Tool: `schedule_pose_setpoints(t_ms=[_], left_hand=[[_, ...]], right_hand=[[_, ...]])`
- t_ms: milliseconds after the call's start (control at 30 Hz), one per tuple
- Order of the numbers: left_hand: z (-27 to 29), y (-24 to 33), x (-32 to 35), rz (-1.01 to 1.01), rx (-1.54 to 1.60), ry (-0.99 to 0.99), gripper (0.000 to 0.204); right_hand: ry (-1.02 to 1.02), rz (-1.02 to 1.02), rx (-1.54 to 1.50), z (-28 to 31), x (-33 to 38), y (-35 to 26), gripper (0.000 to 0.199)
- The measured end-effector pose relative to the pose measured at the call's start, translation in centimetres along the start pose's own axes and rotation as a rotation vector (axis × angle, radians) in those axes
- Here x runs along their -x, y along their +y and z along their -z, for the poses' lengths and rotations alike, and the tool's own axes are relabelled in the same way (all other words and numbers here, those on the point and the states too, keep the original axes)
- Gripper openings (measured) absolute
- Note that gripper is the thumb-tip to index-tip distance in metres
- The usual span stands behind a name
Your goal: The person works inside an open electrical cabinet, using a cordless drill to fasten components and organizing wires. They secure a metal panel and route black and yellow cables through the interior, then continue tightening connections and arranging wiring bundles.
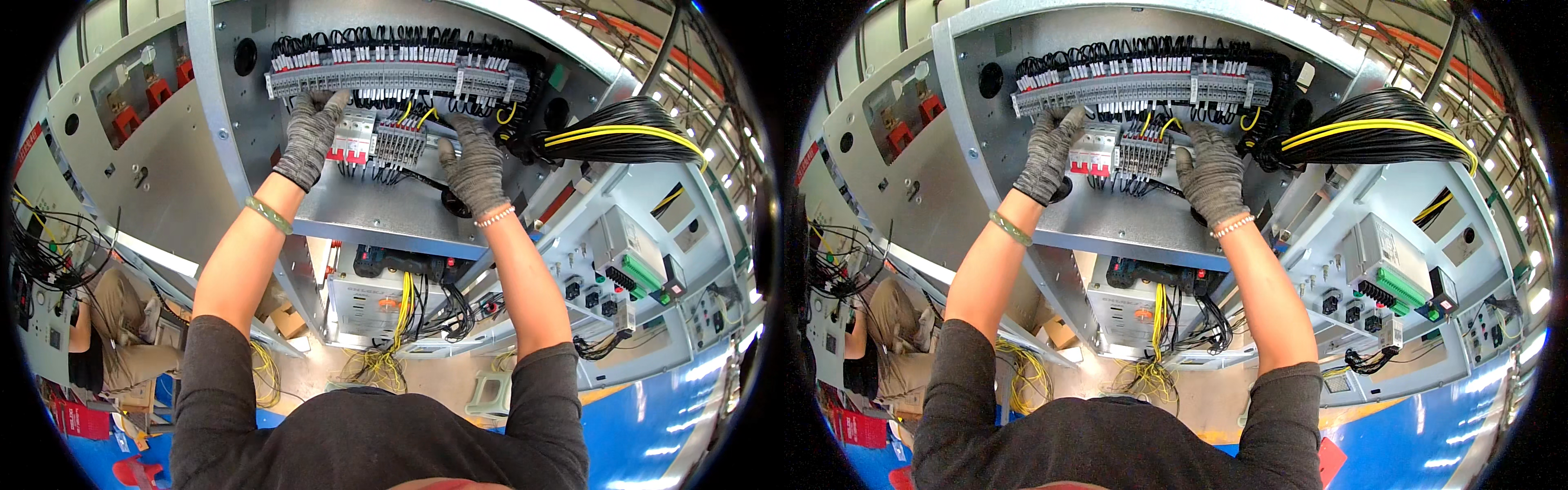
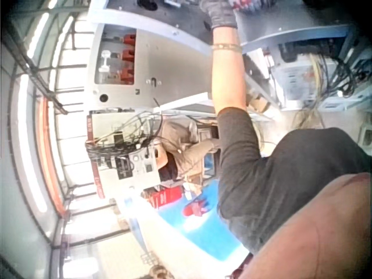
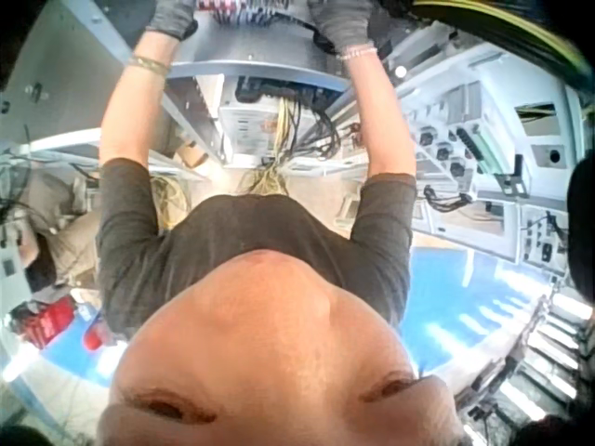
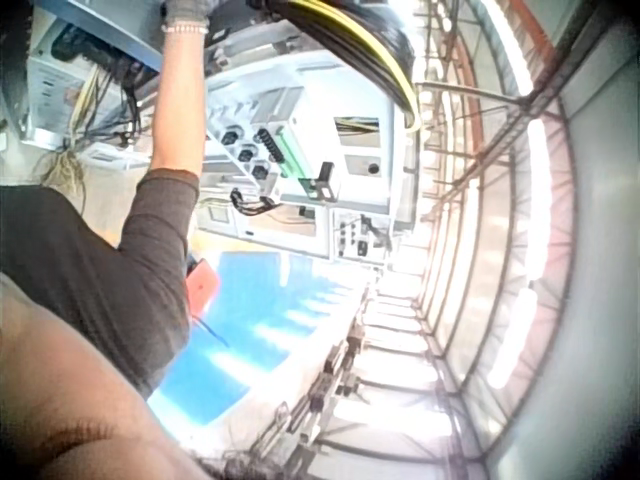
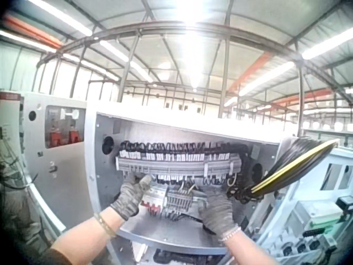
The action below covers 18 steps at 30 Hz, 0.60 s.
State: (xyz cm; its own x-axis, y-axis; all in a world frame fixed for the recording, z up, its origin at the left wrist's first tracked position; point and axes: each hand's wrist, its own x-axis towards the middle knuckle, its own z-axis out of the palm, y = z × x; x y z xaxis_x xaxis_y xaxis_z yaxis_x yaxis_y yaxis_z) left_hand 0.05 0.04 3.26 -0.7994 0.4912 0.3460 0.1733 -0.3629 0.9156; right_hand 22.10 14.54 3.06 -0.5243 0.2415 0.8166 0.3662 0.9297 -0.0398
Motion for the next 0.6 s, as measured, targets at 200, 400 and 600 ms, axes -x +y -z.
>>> schedule_pose_setpoints(t_ms=[200, 400, 600], left_hand=[[-0.3, -1.1, 0.1, -0.161, 0.016, 0.048, 0.029], [-1.2, 0.0, 1.2, -0.190, 0.336, 0.036, 0.034], [-1.0, 1.2, -1.4, -0.335, 0.328, 0.029, 0.055]], right_hand=[[-0.051, -0.024, 0.030, -3.4, -0.2, -0.5, 0.054], [0.048, -0.238, -0.098, -4.4, -0.6, -1.1, 0.063], [0.038, -0.183, -0.231, -4.2, -1.1, -0.4, 0.052]])
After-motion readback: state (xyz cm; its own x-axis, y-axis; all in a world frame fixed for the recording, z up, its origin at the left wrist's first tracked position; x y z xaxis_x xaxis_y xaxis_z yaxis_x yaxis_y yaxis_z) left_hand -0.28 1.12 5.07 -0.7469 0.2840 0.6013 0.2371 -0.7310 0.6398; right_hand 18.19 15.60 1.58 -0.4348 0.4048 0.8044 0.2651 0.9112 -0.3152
